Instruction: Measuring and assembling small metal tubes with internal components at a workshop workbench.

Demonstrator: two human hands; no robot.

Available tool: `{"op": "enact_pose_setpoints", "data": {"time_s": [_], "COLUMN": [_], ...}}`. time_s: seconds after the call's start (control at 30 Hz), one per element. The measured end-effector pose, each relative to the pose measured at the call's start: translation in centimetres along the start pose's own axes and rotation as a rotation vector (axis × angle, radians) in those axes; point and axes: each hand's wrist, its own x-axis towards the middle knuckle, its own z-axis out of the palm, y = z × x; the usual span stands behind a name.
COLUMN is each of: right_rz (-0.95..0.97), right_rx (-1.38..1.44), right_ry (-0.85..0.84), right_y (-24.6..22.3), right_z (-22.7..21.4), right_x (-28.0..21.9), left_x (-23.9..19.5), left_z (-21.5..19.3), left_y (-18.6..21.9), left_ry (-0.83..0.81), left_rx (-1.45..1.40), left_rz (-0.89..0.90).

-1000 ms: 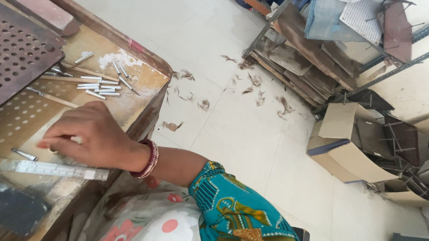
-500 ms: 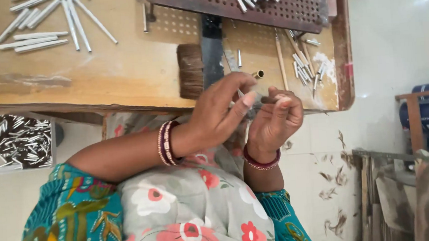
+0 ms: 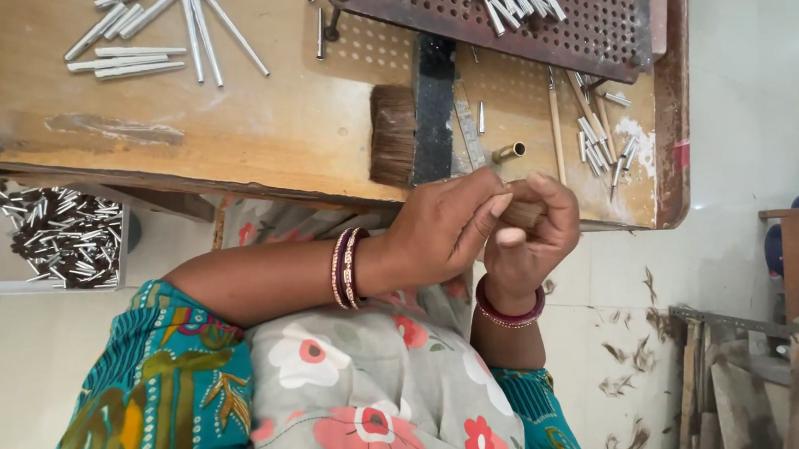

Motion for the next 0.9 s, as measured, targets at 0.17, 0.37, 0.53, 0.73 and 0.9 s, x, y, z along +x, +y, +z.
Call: {"op": "enact_pose_setpoints", "data": {"time_s": [0.17, 0.37, 0.53, 0.73, 0.9], "right_rz": [-0.109, -0.252, -0.341, -0.354, -0.376], "right_rx": [-0.308, -0.529, -0.326, -0.378, -0.409], "right_ry": [-0.096, 0.079, 0.087, 0.169, 0.182], "right_y": [0.7, 1.8, 3.2, 2.2, 2.1], "right_z": [-1.2, 2.0, 2.4, -0.9, -0.6], "right_x": [-0.9, -1.6, -0.6, 0.7, 0.4], "left_x": [-0.6, -1.2, 0.4, 6.5, 7.6], "left_z": [-0.2, -0.8, -4.4, -18.4, -17.8], "left_y": [0.1, -0.6, -1.0, -7.0, -9.8], "left_ry": [0.017, 0.092, -0.172, -0.077, -0.108], "left_rx": [0.037, 0.053, 0.363, 1.09, 1.104], "left_rz": [0.0, -0.075, 0.047, -0.172, -0.193]}}
